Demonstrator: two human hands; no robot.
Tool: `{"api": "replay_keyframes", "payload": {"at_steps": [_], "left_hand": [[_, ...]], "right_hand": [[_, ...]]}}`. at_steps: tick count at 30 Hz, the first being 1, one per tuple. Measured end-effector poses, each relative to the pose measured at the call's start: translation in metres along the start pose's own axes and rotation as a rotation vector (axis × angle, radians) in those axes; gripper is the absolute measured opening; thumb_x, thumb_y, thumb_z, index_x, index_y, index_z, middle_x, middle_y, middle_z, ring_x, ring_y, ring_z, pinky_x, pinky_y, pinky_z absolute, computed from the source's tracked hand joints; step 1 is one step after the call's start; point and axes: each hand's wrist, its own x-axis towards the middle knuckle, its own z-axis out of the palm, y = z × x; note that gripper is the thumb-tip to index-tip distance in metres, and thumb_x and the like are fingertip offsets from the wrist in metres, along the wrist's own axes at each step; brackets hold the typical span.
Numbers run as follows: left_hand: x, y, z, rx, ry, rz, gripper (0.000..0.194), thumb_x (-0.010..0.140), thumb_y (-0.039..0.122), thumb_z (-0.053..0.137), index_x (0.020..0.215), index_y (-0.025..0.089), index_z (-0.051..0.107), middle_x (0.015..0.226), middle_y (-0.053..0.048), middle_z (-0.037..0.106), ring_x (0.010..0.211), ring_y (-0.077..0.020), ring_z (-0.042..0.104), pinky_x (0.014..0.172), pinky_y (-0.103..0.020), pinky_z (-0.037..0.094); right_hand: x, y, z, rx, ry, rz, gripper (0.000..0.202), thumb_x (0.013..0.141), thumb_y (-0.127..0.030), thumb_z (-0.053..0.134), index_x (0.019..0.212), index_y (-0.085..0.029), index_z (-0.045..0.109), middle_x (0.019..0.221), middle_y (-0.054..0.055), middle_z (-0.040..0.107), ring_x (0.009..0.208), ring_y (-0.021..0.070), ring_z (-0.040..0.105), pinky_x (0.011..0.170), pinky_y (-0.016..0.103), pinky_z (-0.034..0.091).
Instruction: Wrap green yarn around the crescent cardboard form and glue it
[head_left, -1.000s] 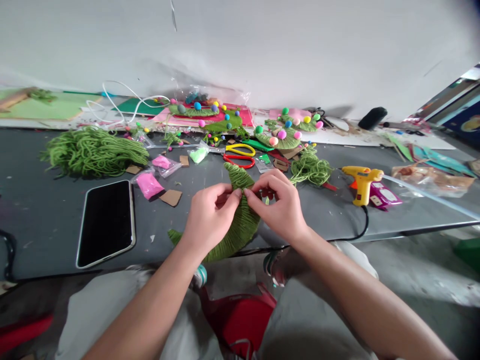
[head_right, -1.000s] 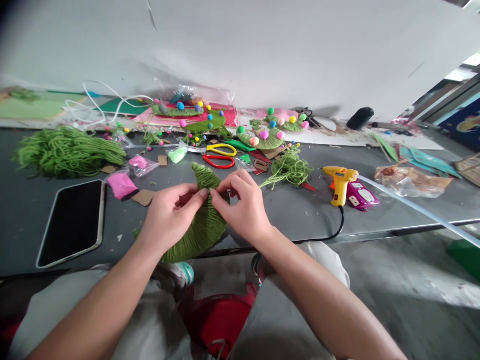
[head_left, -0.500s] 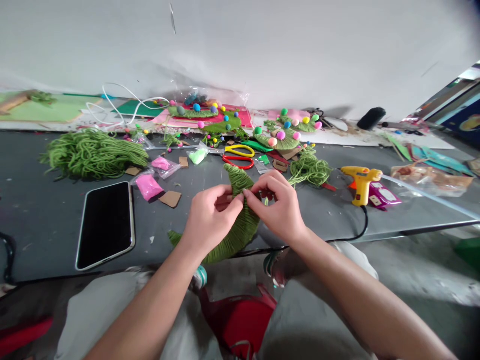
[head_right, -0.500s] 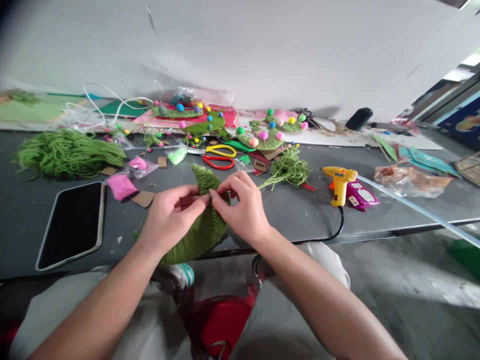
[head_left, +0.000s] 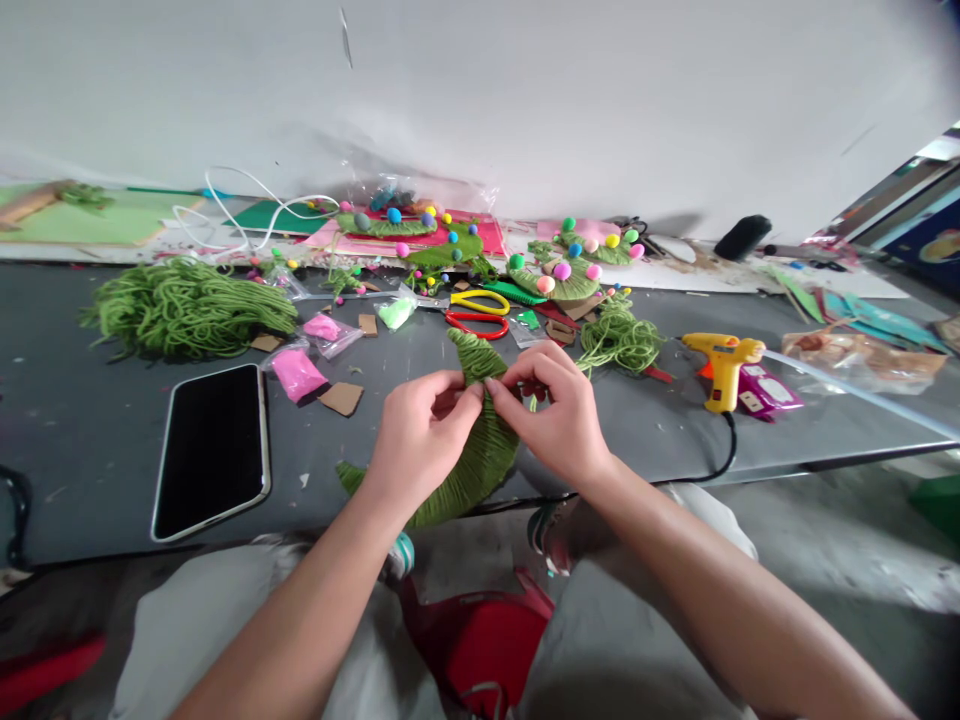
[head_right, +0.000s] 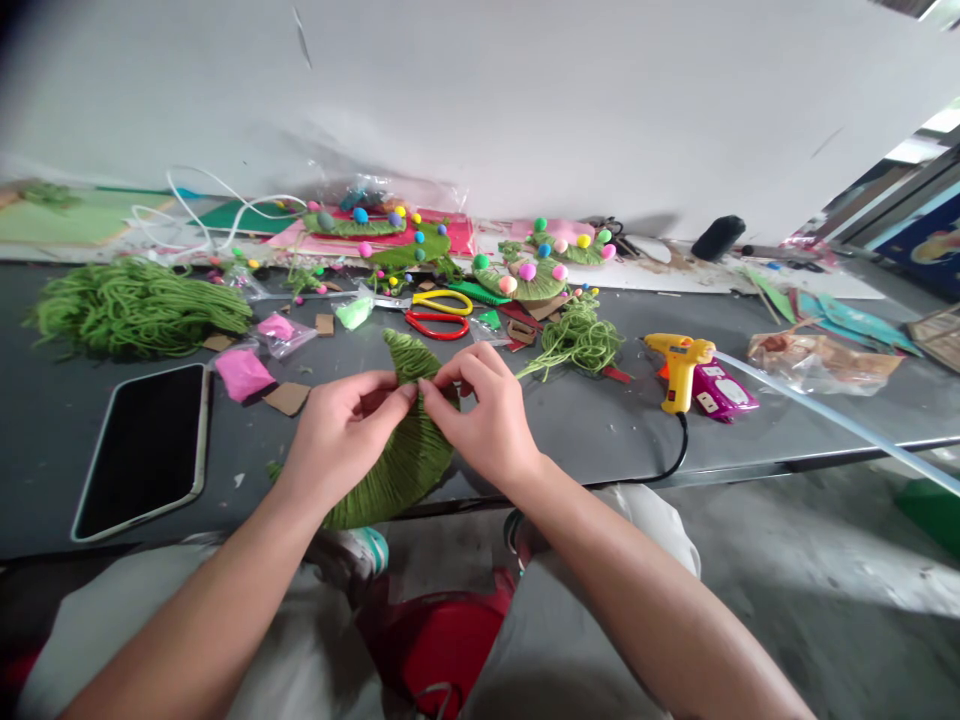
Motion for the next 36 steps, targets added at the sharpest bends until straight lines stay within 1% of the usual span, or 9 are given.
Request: {"api": "replay_keyframes", "payload": {"at_steps": [4,7,10,14,18,22,31,33,36], "left_hand": [[0.001,-0.002,0.0,-0.008,-0.009,-0.01,0.023,0.088,0.036,0.064,0.08,0.017,0.071,0.07,0.0,0.069,0.063,-0.0132,0.06,0.055,-0.021,0.041],[0.001,-0.002,-0.001,-0.019,-0.022,-0.012,0.024,0.089,0.038,0.063,0.084,0.017,0.073,0.076,-0.002,0.072,0.065,-0.0145,0.062,0.058,-0.023,0.043],[0.002,-0.004,-0.003,-0.025,-0.03,-0.012,0.024,0.089,0.039,0.063,0.086,0.017,0.073,0.08,-0.003,0.073,0.067,-0.0153,0.062,0.061,-0.024,0.045],[0.002,-0.007,-0.003,-0.001,-0.037,-0.008,0.027,0.089,0.041,0.063,0.082,0.016,0.071,0.076,-0.003,0.071,0.067,-0.0158,0.061,0.059,-0.024,0.042],[0.002,-0.006,-0.003,0.002,-0.051,-0.002,0.027,0.089,0.041,0.064,0.089,0.016,0.075,0.085,-0.005,0.074,0.07,-0.0169,0.063,0.062,-0.025,0.044],[0.003,-0.005,-0.002,0.015,-0.043,-0.005,0.028,0.088,0.041,0.063,0.086,0.016,0.075,0.08,-0.004,0.073,0.066,-0.0157,0.061,0.059,-0.025,0.042],[0.005,-0.01,-0.001,-0.092,-0.104,-0.052,0.027,0.089,0.04,0.061,0.079,0.017,0.07,0.075,-0.002,0.068,0.064,-0.0146,0.057,0.06,-0.025,0.042],[0.004,-0.01,-0.001,-0.099,-0.111,-0.052,0.027,0.089,0.041,0.061,0.08,0.017,0.07,0.076,-0.002,0.068,0.065,-0.0154,0.057,0.061,-0.025,0.043],[0.003,-0.008,-0.001,-0.062,-0.089,-0.028,0.027,0.088,0.041,0.062,0.081,0.017,0.072,0.079,-0.004,0.07,0.068,-0.0168,0.059,0.062,-0.025,0.043]], "right_hand": [[0.005,0.002,-0.008,-0.023,-0.022,-0.043,0.01,0.087,-0.018,0.069,0.079,-0.02,0.064,0.085,0.002,0.059,0.071,0.0128,0.052,0.063,0.029,0.046],[0.01,0.006,-0.025,-0.037,-0.106,-0.122,0.003,0.087,-0.02,0.07,0.09,-0.02,0.069,0.093,0.004,0.063,0.077,0.0139,0.057,0.064,0.029,0.048],[0.016,0.01,-0.043,-0.062,-0.215,-0.174,0.015,0.088,-0.021,0.07,0.103,-0.023,0.07,0.103,0.005,0.066,0.087,0.0168,0.062,0.069,0.031,0.051],[0.02,0.013,-0.055,-0.108,-0.261,-0.183,0.008,0.093,-0.023,0.065,0.099,-0.024,0.071,0.093,0.005,0.067,0.086,0.0185,0.063,0.074,0.034,0.051],[0.021,0.011,-0.053,-0.115,-0.233,-0.18,0.005,0.094,-0.022,0.063,0.093,-0.022,0.068,0.085,0.003,0.064,0.079,0.0166,0.059,0.07,0.032,0.048],[0.02,0.009,-0.05,-0.1,-0.223,-0.169,0.005,0.094,-0.021,0.063,0.091,-0.022,0.067,0.084,0.002,0.064,0.075,0.0158,0.056,0.066,0.032,0.046],[0.014,-0.005,-0.045,-0.021,-0.316,-0.267,0.005,0.094,-0.019,0.062,0.095,-0.022,0.066,0.088,0.004,0.065,0.082,0.0168,0.06,0.075,0.034,0.051],[0.014,-0.005,-0.043,-0.031,-0.289,-0.259,0.006,0.095,-0.019,0.061,0.095,-0.022,0.066,0.089,0.004,0.065,0.082,0.0173,0.06,0.075,0.034,0.051],[0.015,-0.001,-0.041,-0.067,-0.19,-0.194,0.006,0.094,-0.02,0.062,0.093,-0.023,0.067,0.088,0.004,0.065,0.079,0.0169,0.059,0.07,0.033,0.05]]}}
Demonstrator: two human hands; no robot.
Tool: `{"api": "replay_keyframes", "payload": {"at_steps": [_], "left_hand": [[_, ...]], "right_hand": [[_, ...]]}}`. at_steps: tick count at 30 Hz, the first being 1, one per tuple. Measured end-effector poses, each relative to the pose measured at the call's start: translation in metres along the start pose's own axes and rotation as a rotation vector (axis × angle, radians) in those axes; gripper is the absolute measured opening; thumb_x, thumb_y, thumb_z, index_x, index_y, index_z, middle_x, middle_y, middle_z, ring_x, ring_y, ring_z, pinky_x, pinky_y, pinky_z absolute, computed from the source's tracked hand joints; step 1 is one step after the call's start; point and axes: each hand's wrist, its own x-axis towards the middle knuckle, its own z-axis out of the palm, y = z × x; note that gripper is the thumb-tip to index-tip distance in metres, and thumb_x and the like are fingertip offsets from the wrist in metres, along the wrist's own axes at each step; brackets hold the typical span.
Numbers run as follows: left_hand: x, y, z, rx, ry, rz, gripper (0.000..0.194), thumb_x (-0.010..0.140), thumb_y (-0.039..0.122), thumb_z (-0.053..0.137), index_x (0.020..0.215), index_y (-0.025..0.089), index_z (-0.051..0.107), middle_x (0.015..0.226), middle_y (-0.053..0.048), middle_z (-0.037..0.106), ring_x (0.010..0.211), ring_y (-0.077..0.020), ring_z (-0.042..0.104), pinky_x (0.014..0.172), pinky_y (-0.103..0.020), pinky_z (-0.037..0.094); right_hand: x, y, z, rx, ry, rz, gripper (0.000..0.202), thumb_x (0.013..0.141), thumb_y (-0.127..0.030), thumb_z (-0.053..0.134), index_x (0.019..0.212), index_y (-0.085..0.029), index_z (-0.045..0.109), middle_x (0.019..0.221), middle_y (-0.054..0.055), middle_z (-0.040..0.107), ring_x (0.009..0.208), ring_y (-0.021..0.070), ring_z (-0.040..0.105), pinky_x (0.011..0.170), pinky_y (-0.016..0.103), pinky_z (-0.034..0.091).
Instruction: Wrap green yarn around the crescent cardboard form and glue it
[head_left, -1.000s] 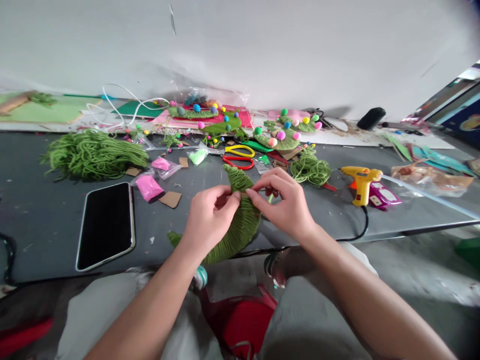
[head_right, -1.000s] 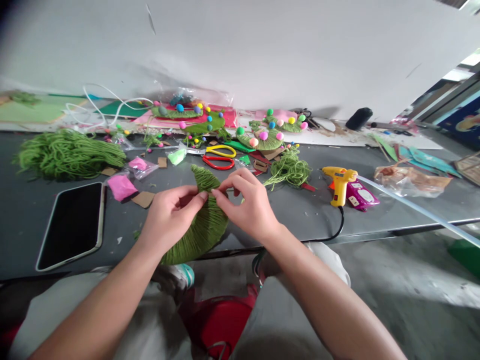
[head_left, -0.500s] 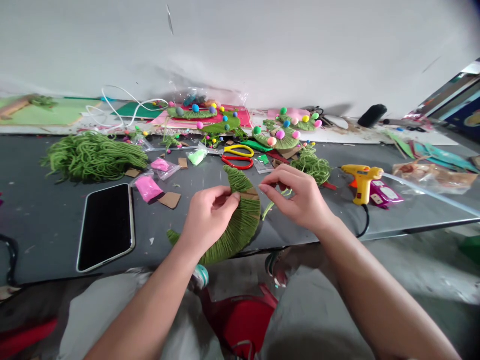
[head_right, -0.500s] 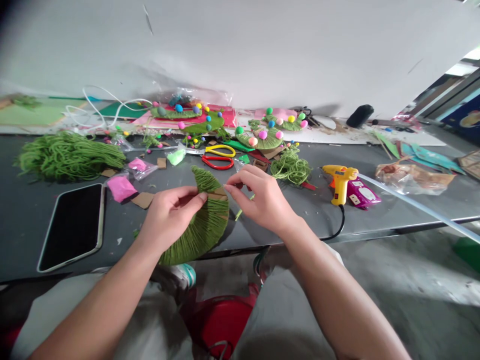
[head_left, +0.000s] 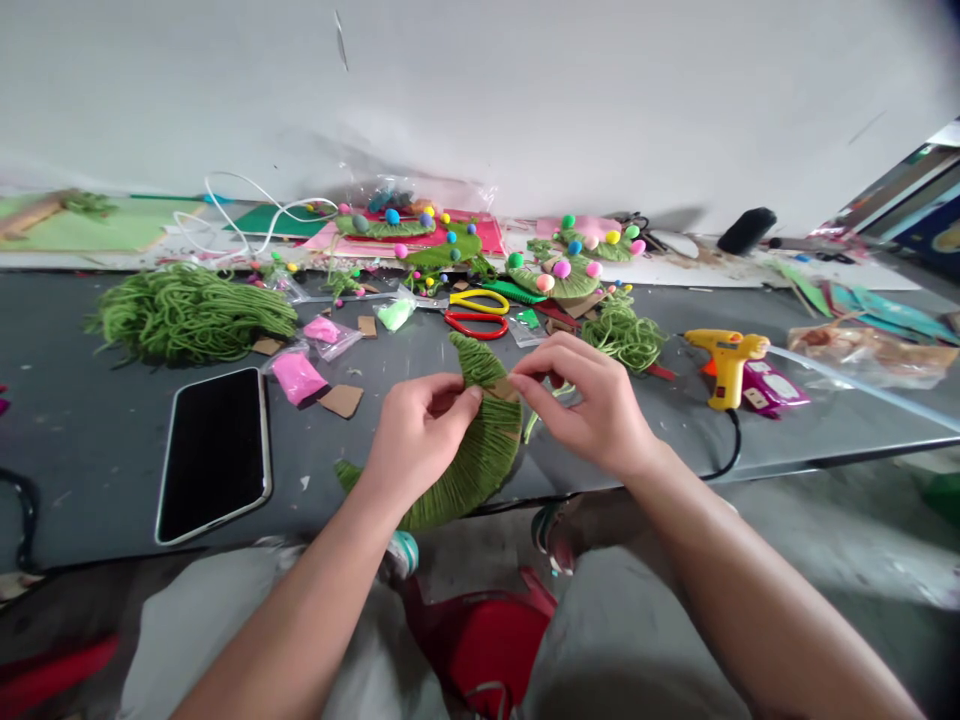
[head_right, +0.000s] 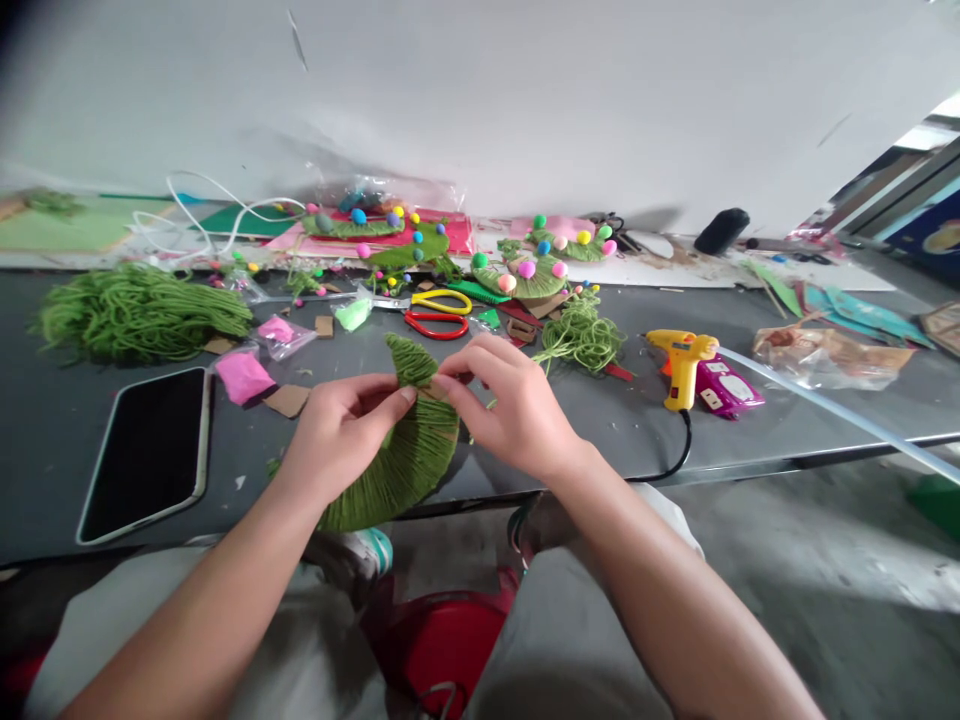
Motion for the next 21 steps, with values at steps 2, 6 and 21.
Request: {"api": "replay_keyframes", "payload": {"at_steps": [2,6,21], "left_hand": [[-0.001,0.002,-0.001,0.047,0.02,0.024,0.027,0.088,0.041,0.062,0.081,0.017,0.072,0.077,-0.003,0.069,0.067,-0.0163,0.058,0.06,-0.025,0.041],[-0.002,0.006,-0.002,0.073,0.015,0.031,0.027,0.089,0.04,0.062,0.077,0.017,0.07,0.068,0.0,0.058,0.061,-0.0133,0.049,0.055,-0.024,0.034],[-0.004,0.008,-0.007,-0.029,0.005,-0.023,0.037,0.089,0.04,0.066,0.063,0.018,0.052,0.058,0.005,0.033,0.053,-0.008,0.03,0.047,-0.024,0.021]], "right_hand": [[0.001,0.004,0.001,-0.025,0.049,0.041,0.006,0.093,-0.019,0.063,0.09,-0.022,0.067,0.086,0.003,0.066,0.075,0.0159,0.057,0.065,0.032,0.047],[0.001,0.011,0.003,-0.039,0.088,0.098,0.007,0.091,-0.02,0.065,0.085,-0.021,0.066,0.081,0.002,0.066,0.071,0.0148,0.054,0.062,0.031,0.044],[-0.002,0.012,0.007,0.064,0.11,0.275,0.011,0.087,-0.024,0.068,0.078,-0.018,0.066,0.072,0.0,0.063,0.063,0.0113,0.049,0.059,0.028,0.041]]}}
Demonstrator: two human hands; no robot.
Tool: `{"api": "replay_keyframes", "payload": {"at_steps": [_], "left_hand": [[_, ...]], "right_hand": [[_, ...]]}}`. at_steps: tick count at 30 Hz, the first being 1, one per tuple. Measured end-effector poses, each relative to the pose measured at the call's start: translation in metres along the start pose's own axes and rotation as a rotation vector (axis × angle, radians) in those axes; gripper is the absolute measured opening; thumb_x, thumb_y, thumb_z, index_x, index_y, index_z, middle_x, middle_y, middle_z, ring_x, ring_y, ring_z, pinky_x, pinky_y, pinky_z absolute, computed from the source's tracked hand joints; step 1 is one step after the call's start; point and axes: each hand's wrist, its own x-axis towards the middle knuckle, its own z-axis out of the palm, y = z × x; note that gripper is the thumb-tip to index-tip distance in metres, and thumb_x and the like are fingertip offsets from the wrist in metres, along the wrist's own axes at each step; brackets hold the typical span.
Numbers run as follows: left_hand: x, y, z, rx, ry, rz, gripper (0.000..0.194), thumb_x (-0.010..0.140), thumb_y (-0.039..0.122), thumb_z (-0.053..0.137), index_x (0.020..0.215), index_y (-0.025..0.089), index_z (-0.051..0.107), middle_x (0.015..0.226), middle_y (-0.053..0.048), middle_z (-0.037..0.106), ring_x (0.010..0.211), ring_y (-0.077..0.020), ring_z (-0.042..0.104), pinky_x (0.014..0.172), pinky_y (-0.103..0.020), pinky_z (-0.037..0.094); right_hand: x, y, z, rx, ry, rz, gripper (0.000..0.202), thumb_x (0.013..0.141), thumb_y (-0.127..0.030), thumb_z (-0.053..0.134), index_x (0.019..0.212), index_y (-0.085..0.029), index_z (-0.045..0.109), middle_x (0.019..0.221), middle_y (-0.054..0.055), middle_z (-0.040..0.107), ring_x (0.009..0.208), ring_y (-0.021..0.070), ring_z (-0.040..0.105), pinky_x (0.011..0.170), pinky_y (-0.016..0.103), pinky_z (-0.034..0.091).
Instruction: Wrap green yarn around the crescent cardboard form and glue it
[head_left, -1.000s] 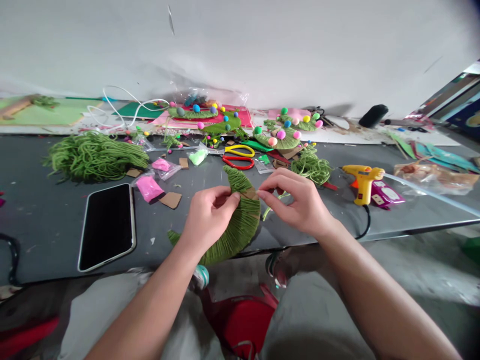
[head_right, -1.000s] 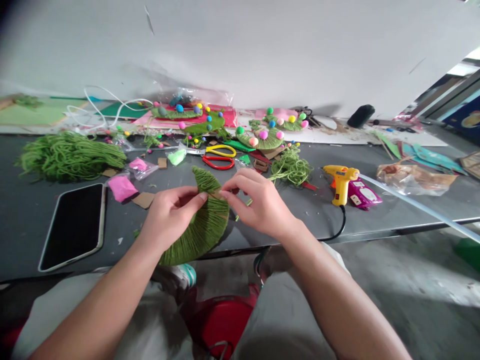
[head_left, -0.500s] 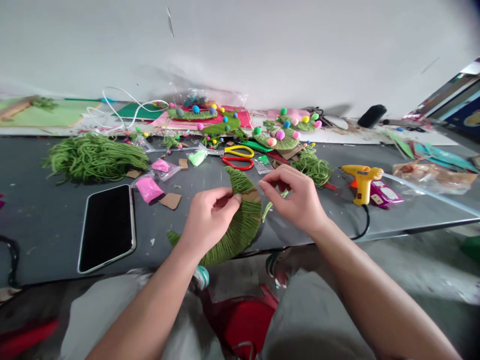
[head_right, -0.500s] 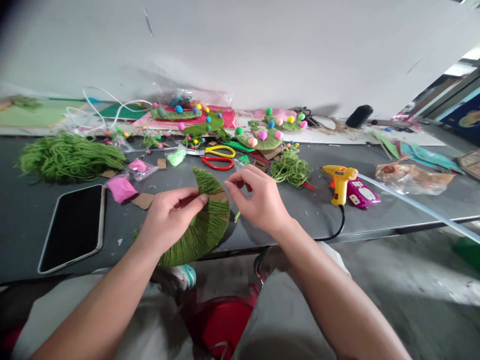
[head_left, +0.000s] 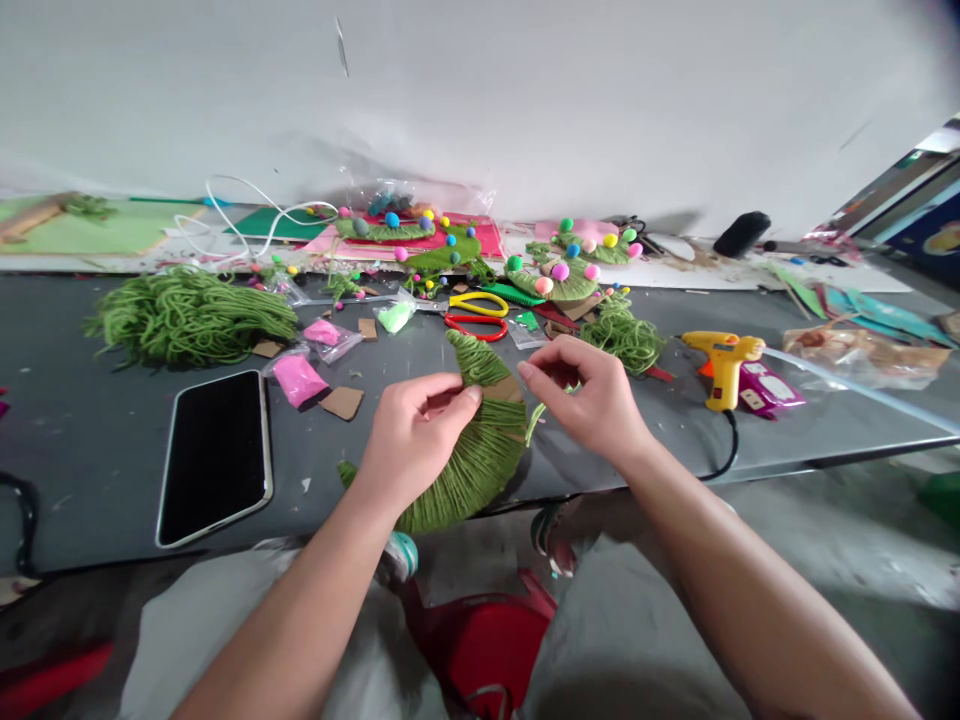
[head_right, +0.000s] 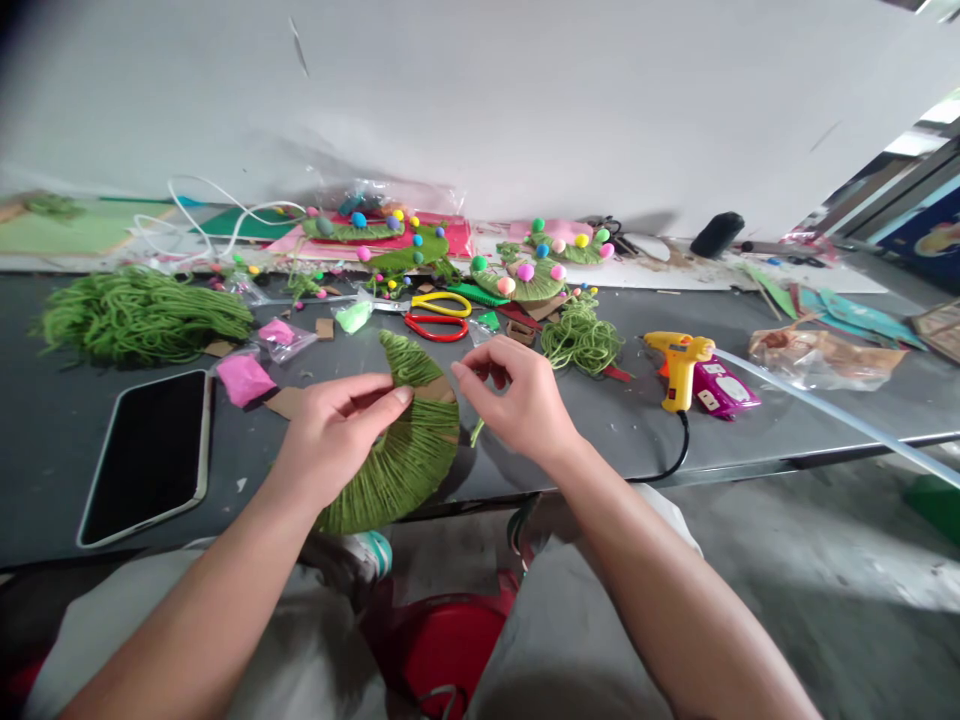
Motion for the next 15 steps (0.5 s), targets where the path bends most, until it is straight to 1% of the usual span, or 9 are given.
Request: {"api": "replay_keyframes", "payload": {"at_steps": [2,4,6,9,12,15], "left_hand": [[0.001,-0.003,0.0,-0.047,0.0,-0.01,0.034,0.089,0.042,0.067,0.066,0.018,0.056,0.06,0.004,0.038,0.056,-0.0087,0.035,0.049,-0.024,0.024],[0.001,-0.006,0.001,-0.123,0.003,-0.024,0.03,0.087,0.044,0.07,0.072,0.019,0.063,0.064,0.003,0.044,0.06,-0.0096,0.04,0.051,-0.023,0.029],[0.002,-0.009,0.002,-0.209,0.006,-0.042,0.026,0.084,0.045,0.074,0.078,0.02,0.068,0.068,0.003,0.05,0.062,-0.0103,0.045,0.054,-0.023,0.032],[0.003,-0.011,0.003,-0.336,-0.031,-0.065,0.024,0.082,0.045,0.076,0.084,0.02,0.072,0.071,0.001,0.056,0.065,-0.0112,0.051,0.056,-0.023,0.037],[0.002,-0.011,0.005,-0.421,-0.059,-0.072,0.022,0.084,0.042,0.075,0.086,0.02,0.074,0.073,0.0,0.06,0.067,-0.0119,0.056,0.06,-0.024,0.041],[0.001,-0.009,0.006,-0.49,-0.069,-0.092,0.021,0.084,0.038,0.075,0.095,0.02,0.077,0.079,-0.002,0.067,0.071,-0.0128,0.06,0.063,-0.023,0.045]], "right_hand": [[0.001,0.0,0.0,0.027,-0.013,0.021,0.011,0.087,-0.024,0.068,0.079,-0.017,0.067,0.071,0.0,0.064,0.062,0.0111,0.049,0.058,0.027,0.04],[0.001,0.0,0.002,0.097,-0.05,0.077,0.013,0.087,-0.027,0.068,0.08,-0.016,0.068,0.072,0.001,0.064,0.063,0.0114,0.05,0.058,0.027,0.041],[0.002,0.0,0.004,0.228,-0.107,0.155,0.017,0.087,-0.031,0.068,0.083,-0.016,0.069,0.074,0.002,0.065,0.065,0.0122,0.054,0.059,0.026,0.043],[0.003,0.0,0.009,0.456,-0.178,0.262,0.021,0.085,-0.036,0.071,0.086,-0.015,0.072,0.078,0.003,0.069,0.07,0.0136,0.06,0.064,0.025,0.047],[0.002,0.002,0.015,0.658,-0.234,0.311,0.018,0.082,-0.033,0.076,0.086,-0.016,0.073,0.078,0.001,0.07,0.07,0.0122,0.06,0.065,0.024,0.048],[0.0,0.002,0.021,0.812,-0.272,0.312,0.013,0.081,-0.029,0.077,0.084,-0.017,0.074,0.076,-0.001,0.069,0.067,0.0102,0.059,0.065,0.022,0.047]]}}
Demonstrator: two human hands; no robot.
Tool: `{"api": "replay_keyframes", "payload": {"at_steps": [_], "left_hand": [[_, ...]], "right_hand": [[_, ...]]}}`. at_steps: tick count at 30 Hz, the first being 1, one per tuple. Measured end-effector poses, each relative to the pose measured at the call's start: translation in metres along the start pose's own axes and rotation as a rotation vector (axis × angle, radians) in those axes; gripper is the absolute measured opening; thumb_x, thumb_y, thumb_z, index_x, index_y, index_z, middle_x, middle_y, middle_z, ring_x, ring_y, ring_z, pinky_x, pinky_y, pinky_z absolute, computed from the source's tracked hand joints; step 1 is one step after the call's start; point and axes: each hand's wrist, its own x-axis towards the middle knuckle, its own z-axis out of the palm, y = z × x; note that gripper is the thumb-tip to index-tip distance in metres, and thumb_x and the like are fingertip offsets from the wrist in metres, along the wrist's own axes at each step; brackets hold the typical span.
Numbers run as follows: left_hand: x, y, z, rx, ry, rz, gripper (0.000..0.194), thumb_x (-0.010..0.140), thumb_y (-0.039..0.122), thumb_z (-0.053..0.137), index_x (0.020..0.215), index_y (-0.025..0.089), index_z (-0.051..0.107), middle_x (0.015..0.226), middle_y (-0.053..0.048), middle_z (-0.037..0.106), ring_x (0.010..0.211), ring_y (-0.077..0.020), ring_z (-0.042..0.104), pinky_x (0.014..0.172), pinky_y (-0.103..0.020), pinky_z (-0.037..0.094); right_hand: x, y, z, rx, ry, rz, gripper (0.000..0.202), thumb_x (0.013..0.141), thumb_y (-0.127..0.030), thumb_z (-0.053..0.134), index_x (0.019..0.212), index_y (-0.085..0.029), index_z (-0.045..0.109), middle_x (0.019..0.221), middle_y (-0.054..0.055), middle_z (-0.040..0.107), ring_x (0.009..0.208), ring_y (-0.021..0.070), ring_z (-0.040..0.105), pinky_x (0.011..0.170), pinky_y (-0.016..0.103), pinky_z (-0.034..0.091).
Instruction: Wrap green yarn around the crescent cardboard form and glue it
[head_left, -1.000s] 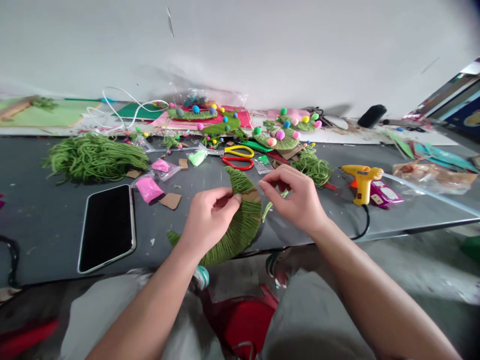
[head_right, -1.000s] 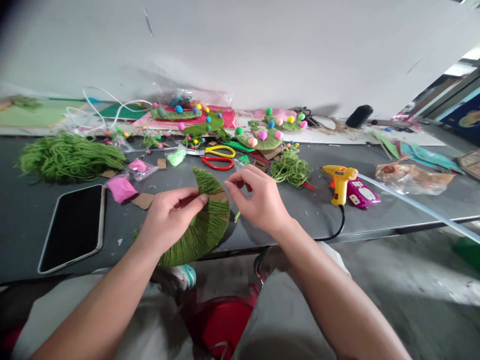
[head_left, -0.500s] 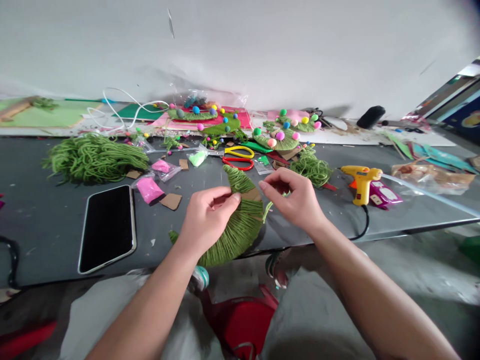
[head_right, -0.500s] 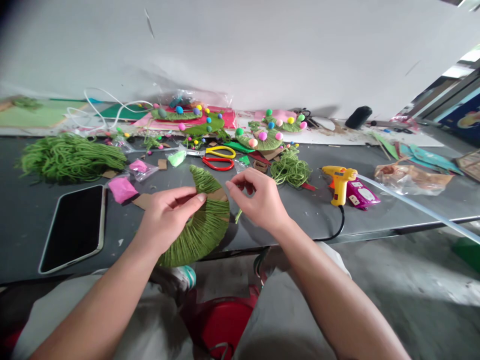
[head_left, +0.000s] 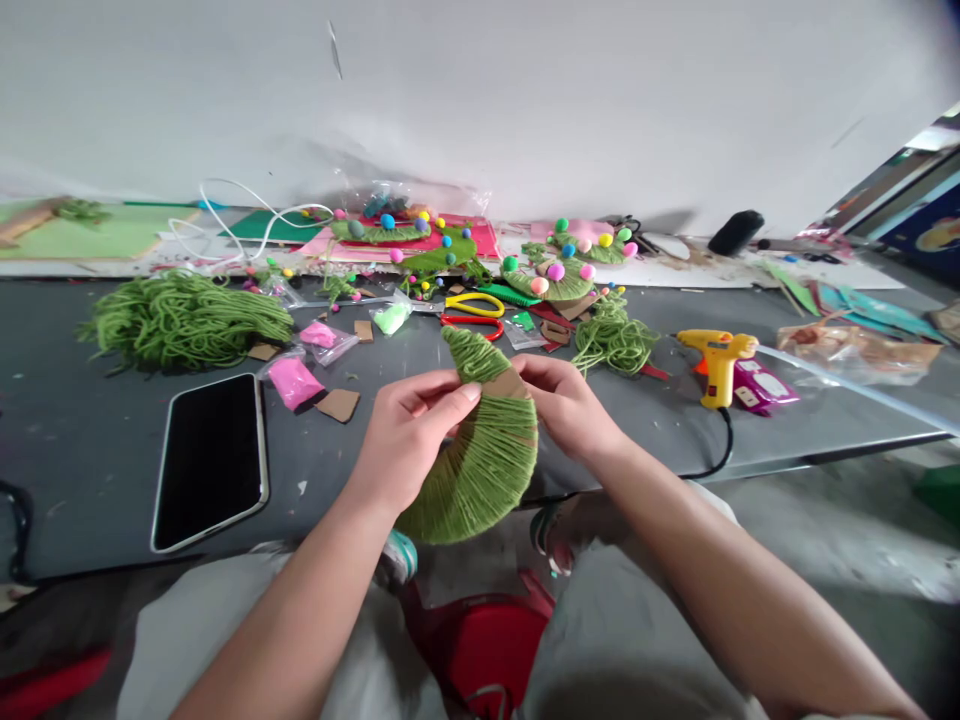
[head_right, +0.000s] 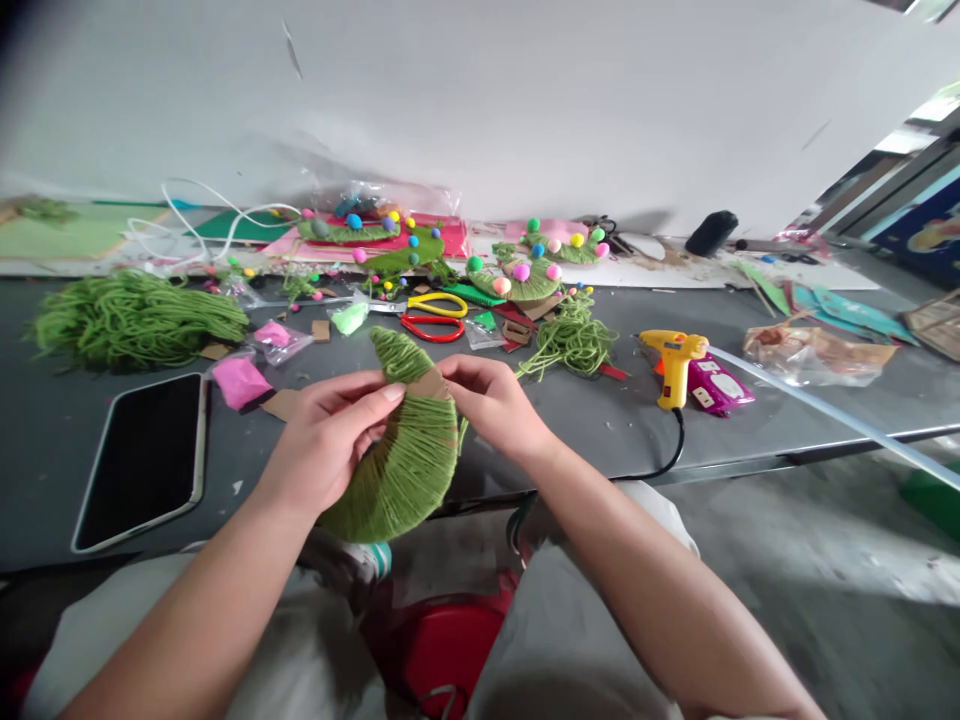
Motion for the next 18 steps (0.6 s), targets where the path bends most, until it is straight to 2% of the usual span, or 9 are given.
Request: {"api": "replay_keyframes", "payload": {"at_steps": [2,5,7,10,14,18], "left_hand": [[-0.001,0.002,0.003,-0.075,-0.022,-0.014,0.022,0.084,0.035,0.075,0.101,0.02,0.078,0.085,-0.004,0.071,0.075,-0.0144,0.064,0.066,-0.024,0.048],[-0.001,0.004,0.008,-0.196,-0.022,-0.016,0.022,0.084,0.031,0.075,0.102,0.019,0.077,0.088,-0.005,0.073,0.078,-0.0157,0.067,0.068,-0.025,0.052],[-0.001,0.006,0.011,-0.258,0.024,-0.011,0.02,0.083,0.03,0.076,0.1,0.019,0.077,0.085,-0.005,0.073,0.076,-0.0157,0.068,0.067,-0.025,0.053],[-0.001,0.007,0.015,-0.342,0.091,-0.011,0.014,0.083,0.029,0.076,0.092,0.018,0.075,0.08,-0.003,0.072,0.072,-0.0147,0.068,0.066,-0.025,0.055],[-0.003,0.01,0.018,-0.453,0.085,-0.083,0.01,0.084,0.027,0.074,0.087,0.018,0.07,0.08,-0.002,0.07,0.07,-0.0126,0.067,0.066,-0.024,0.055],[-0.008,0.011,0.022,-0.545,0.066,-0.141,0.01,0.086,0.027,0.072,0.089,0.018,0.068,0.086,-0.003,0.07,0.072,-0.0123,0.067,0.067,-0.024,0.055]], "right_hand": [[-0.001,0.002,0.002,0.006,0.007,-0.041,0.011,0.081,-0.028,0.078,0.083,-0.017,0.074,0.076,-0.001,0.068,0.069,0.0106,0.059,0.067,0.022,0.047],[-0.003,0.005,0.007,-0.121,0.077,-0.158,0.011,0.083,-0.027,0.077,0.085,-0.017,0.074,0.076,0.0,0.065,0.073,0.0124,0.058,0.069,0.024,0.047],[-0.006,0.007,0.009,-0.251,0.121,-0.233,0.011,0.085,-0.027,0.075,0.088,-0.017,0.073,0.079,0.001,0.064,0.074,0.0129,0.055,0.068,0.025,0.046],[-0.008,0.01,0.012,-0.45,0.157,-0.38,0.009,0.088,-0.024,0.071,0.081,-0.017,0.07,0.079,0.001,0.06,0.07,0.0118,0.049,0.063,0.025,0.042],[-0.009,0.009,0.013,-0.581,0.114,-0.553,0.017,0.093,-0.02,0.064,0.076,-0.017,0.067,0.079,0.001,0.057,0.07,0.0118,0.053,0.065,0.026,0.045],[-0.01,0.008,0.01,-0.62,0.057,-0.618,0.018,0.096,-0.021,0.059,0.082,-0.018,0.069,0.087,0.004,0.061,0.077,0.0139,0.059,0.07,0.028,0.05]]}}
